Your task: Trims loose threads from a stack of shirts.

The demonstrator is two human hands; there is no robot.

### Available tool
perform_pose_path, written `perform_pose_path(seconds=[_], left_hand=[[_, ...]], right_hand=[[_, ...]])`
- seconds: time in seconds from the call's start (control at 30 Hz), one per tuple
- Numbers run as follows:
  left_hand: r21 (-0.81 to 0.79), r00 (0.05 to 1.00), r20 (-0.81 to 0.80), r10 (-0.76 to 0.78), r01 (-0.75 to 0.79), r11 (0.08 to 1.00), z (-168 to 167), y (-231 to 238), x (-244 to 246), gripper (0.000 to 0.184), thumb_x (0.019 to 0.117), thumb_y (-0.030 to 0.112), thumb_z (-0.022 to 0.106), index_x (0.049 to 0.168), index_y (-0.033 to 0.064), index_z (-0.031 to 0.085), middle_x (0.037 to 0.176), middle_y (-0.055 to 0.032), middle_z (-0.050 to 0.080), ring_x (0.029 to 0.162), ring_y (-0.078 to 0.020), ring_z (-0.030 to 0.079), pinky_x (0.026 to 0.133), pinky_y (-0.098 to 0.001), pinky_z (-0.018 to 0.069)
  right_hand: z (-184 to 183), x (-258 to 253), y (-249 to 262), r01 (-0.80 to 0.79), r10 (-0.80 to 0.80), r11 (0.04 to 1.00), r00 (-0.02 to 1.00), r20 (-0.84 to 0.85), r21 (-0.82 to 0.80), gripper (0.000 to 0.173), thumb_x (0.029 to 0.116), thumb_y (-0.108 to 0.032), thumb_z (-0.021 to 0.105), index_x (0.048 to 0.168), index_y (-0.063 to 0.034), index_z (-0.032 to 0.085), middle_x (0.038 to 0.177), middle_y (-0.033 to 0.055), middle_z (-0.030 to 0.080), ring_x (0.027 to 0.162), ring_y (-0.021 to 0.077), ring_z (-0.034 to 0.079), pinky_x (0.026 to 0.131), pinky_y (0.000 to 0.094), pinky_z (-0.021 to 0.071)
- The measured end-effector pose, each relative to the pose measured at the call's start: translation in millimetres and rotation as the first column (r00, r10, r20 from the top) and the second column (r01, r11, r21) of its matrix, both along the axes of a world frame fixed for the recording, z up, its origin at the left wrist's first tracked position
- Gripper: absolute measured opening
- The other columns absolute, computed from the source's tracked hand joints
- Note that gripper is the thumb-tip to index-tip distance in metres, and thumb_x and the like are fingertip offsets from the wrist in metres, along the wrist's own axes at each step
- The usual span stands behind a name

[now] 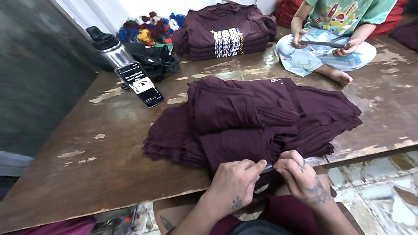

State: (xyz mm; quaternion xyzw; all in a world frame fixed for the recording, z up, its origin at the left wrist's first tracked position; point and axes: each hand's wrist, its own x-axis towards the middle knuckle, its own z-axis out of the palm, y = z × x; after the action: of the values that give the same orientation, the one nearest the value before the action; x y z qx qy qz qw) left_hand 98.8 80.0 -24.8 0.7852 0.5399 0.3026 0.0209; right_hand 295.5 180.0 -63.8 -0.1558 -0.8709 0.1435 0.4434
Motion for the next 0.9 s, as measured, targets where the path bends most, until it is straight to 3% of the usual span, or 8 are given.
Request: perform_pose_path(seconds=[0.37,0.57,0.63,0.7,0.77,0.8,0.83,0.9], left_hand=[[-0.004,0.999,0.019,0.043,-0.043,0.999,3,-1,4,0.034,0.0907,0.012,0.06,0.121,0.003,0.072,0.093,-0.0109,0.074,0.077,-0.0253,0.073,0.063,-0.0395,0.0589],[0.051,1.0,-0.003,0.026,-0.026,0.998,-1,2,4,0.032,0.0938,0.009,0.057,0.12,0.0089,0.076,0.086,-0.0087,0.074,0.068,-0.0232,0.071,0.056,-0.0372,0.0562],[0.0,0.995,0.094,0.039,-0.04,0.999,1,1,4,0.034,0.0936,0.011,0.058,0.123,0.0038,0.073,0.092,-0.0113,0.074,0.075,-0.0241,0.073,0.062,-0.0384,0.0584],[-0.108,0.94,0.329,0.085,-0.052,0.993,6,0,5,0.037,0.0962,0.012,0.057,0.129,-0.0039,0.065,0.104,-0.0149,0.072,0.088,-0.02,0.07,0.077,-0.034,0.0588],[-0.177,0.813,0.562,0.15,-0.06,0.982,4,4,5,0.041,0.0986,0.012,0.055,0.133,-0.0092,0.059,0.107,-0.0127,0.07,0.086,-0.0113,0.068,0.074,-0.0259,0.0578],[-0.197,0.761,0.624,0.177,-0.066,0.978,2,6,5,0.041,0.0991,0.012,0.054,0.133,-0.01,0.056,0.104,-0.0094,0.069,0.081,-0.0082,0.067,0.067,-0.0234,0.0574],[-0.209,0.735,0.65,0.193,-0.071,0.975,1,7,5,0.04,0.099,0.011,0.054,0.133,-0.0097,0.056,0.102,-0.0067,0.068,0.078,-0.0061,0.067,0.062,-0.0217,0.0569],[-0.215,0.751,0.634,0.183,-0.056,0.975,-2,5,2,0.04,0.1002,0.013,0.053,0.133,-0.009,0.057,0.102,-0.0061,0.068,0.078,-0.0054,0.066,0.063,-0.0208,0.0567]], right_hand=[[1,-1,1,-0.004,0.005,1.0,0.999,-0.039,0.016,0.022,0.109,-0.023,0.044,0.1,-0.0087,0.058,0.097,0.0104,0.059,0.089,0.013,0.063,0.08,0.0191,0.0523],[5,1,-1,-0.065,0.061,0.996,0.996,-0.058,-0.065,0.025,0.1096,-0.029,0.043,0.1,-0.0097,0.057,0.097,0.0074,0.053,0.089,0.0082,0.057,0.08,0.0149,0.0468],[8,7,-3,-0.128,0.125,0.989,0.991,-0.044,-0.078,0.03,0.1111,-0.031,0.039,0.099,-0.009,0.056,0.094,0.0072,0.055,0.089,0.0097,0.06,0.08,0.0178,0.0501],[8,11,-3,-0.196,0.19,0.975,0.98,-0.062,-0.1,0.044,0.112,-0.04,0.033,0.093,-0.0078,0.055,0.087,0.0086,0.058,0.087,0.0137,0.062,0.079,0.0239,0.0521],[9,5,-2,-0.119,0.119,0.989,0.993,-0.006,-0.087,0.048,0.1088,-0.049,0.04,0.102,-0.0076,0.065,0.098,0.0126,0.064,0.095,0.0191,0.065,0.085,0.0292,0.0544],[7,-1,0,-0.072,0.074,0.995,0.997,0.028,-0.07,0.041,0.1059,-0.043,0.051,0.112,-0.0078,0.071,0.103,0.016,0.068,0.097,0.0242,0.067,0.087,0.0342,0.0557],[3,-7,3,-0.042,0.043,0.999,0.999,0.03,-0.034,0.029,0.1008,-0.03,0.06,0.108,-0.0073,0.076,0.099,0.017,0.071,0.093,0.0268,0.07,0.084,0.036,0.0577],[2,0,3,-0.029,0.029,1.0,1.0,-0.008,0.007,0.019,0.0989,-0.017,0.061,0.099,-0.0061,0.077,0.088,0.0127,0.072,0.082,0.0205,0.07,0.078,0.0275,0.0574]])
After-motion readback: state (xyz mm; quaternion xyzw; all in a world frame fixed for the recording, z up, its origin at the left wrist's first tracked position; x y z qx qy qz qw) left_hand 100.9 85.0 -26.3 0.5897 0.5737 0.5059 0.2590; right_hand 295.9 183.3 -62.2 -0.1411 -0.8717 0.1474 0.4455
